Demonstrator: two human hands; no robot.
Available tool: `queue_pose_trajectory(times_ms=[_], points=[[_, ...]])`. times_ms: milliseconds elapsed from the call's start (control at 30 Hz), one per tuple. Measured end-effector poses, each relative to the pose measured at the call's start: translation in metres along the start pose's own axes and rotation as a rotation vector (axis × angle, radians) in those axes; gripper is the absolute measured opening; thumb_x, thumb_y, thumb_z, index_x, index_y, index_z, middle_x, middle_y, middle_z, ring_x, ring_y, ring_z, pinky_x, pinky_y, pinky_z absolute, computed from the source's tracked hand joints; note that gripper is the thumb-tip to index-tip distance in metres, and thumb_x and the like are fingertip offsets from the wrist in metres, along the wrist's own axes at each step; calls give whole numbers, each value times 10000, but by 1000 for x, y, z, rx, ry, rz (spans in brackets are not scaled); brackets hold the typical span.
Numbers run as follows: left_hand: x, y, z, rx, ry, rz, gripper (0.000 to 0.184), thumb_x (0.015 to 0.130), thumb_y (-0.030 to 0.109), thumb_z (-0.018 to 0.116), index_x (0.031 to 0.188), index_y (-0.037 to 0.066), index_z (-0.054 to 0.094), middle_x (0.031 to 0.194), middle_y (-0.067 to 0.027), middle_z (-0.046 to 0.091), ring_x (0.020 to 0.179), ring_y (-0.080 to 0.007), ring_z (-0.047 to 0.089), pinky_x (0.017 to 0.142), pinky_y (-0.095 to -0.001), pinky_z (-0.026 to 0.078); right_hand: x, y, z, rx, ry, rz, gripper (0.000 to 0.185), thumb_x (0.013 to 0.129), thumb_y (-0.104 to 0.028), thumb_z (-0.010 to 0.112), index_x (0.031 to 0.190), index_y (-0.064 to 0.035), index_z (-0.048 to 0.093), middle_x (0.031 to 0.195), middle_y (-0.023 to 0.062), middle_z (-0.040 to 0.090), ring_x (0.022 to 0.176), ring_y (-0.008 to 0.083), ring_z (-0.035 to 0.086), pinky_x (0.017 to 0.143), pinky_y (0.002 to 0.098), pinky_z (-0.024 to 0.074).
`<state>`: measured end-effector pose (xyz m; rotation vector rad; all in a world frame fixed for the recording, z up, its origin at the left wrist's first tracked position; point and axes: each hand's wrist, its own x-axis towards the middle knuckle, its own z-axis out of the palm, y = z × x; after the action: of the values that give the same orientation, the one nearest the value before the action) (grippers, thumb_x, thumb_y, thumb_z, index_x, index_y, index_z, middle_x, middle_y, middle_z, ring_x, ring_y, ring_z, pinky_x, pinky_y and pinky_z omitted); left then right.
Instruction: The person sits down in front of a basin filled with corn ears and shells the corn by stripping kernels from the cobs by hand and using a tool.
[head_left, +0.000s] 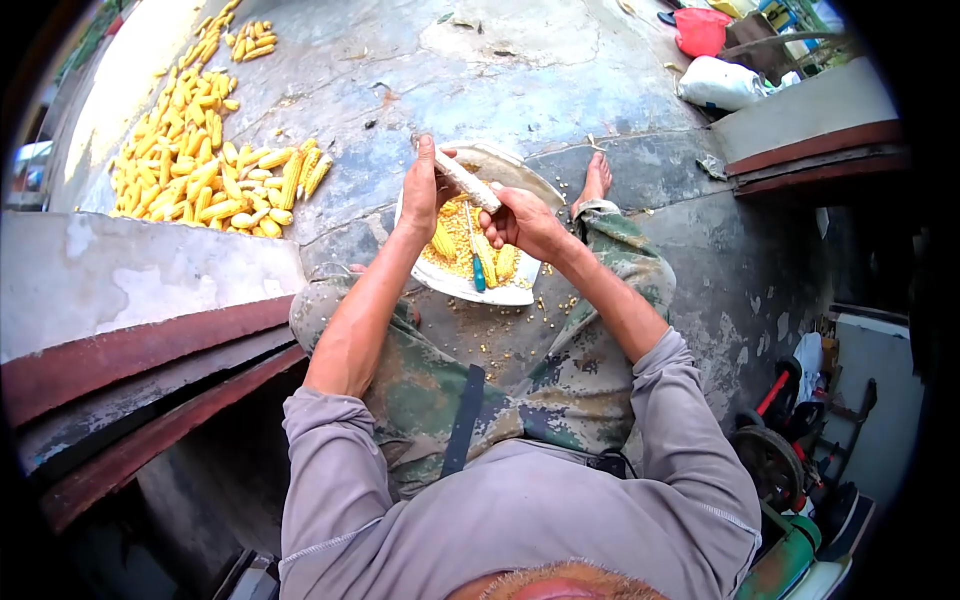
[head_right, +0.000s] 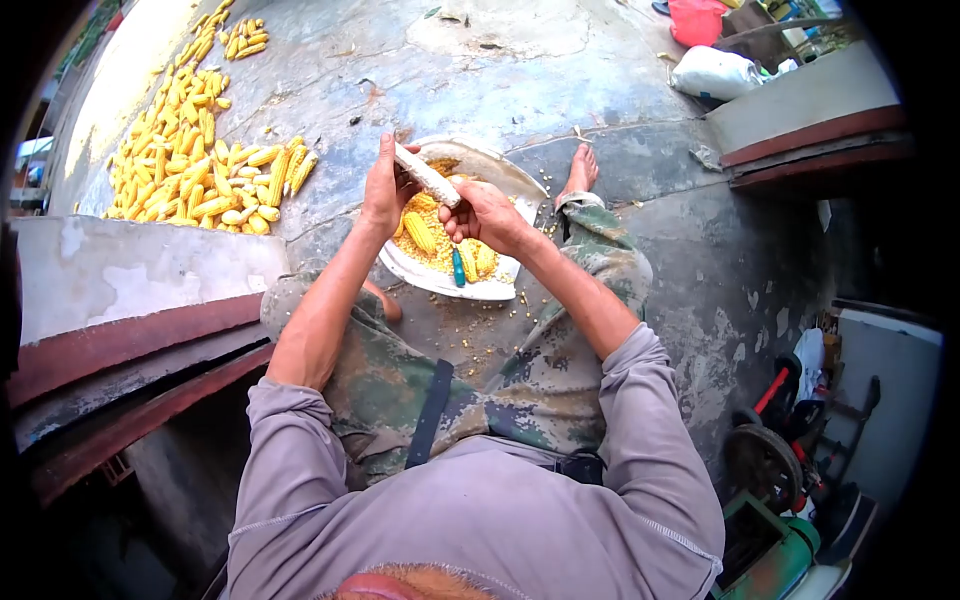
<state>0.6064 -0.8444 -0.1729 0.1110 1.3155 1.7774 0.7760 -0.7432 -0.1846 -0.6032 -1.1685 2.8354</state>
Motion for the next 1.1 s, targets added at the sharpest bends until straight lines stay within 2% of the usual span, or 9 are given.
queue_pose_trajectory(times_ms=[267,500,733,800,867,933,967,1033,1100], points=[[12,-5,-29,185,55,49,412,1029,439,490,1163,70,613,887,-13,604,688,-90,540,619,-268,514,-35,5,3,139,177,-46,316,1025,-382,568,1065,-69,572,783,27,612,624,101,569,537,238,465],[28,-9,-55,265,126,187,278,975,331,617,1114,91,606,887,-10,607,665,-82,555,585,-255,520,-71,18,-4,-838,259,-3,466,952,-387,650,1140,40,648,780,45,615,670,113,637,555,265,524],[23,-6,-54,308,81,231,258,961,287,642,1108,79,604,880,-4,607,667,-74,565,589,-252,521,-84,104,-3,-1382,-283,324,337,951,-295,528,933,32,606,805,226,672,784,379,679,717,470,527],[21,-6,-51,313,89,232,254,961,281,638,1107,75,609,876,-2,606,667,-71,565,592,-250,521,-84,148,-26,-1534,-644,-74,304,928,-232,517,949,54,618,710,215,655,656,317,681,580,435,541],[21,-7,-51,333,76,227,248,959,273,640,1096,68,613,874,-4,606,665,-74,566,586,-248,520,-78,155,-26,-1544,-786,363,325,925,-278,564,969,38,623,814,241,673,786,425,665,712,495,510],[27,-9,-54,305,58,217,262,950,260,655,1103,49,620,894,-17,620,672,-82,571,570,-250,516,-65,100,-41,-1442,-831,621,323,917,-273,566,952,38,644,745,166,678,692,305,690,645,456,522],[25,-8,-48,297,64,223,270,951,265,657,1107,49,620,892,-15,616,670,-82,568,569,-251,516,-49,39,-62,-1555,-528,628,307,906,-246,578,963,46,652,735,133,683,704,245,698,635,405,562],[19,-7,-48,300,89,212,277,951,270,658,1112,48,619,890,-12,612,668,-81,564,567,-253,515,-7,-147,-99,-1286,382,114,353,922,-283,617,1027,52,657,820,129,701,748,205,709,656,363,615],[21,-2,-48,286,84,258,286,955,277,655,1118,45,618,891,-8,603,667,-82,559,569,-254,517,4,-367,-113,-375,662,-943,695,937,-387,679,1364,73,380,1351,282,446,1113,346,617,785,425,643]])
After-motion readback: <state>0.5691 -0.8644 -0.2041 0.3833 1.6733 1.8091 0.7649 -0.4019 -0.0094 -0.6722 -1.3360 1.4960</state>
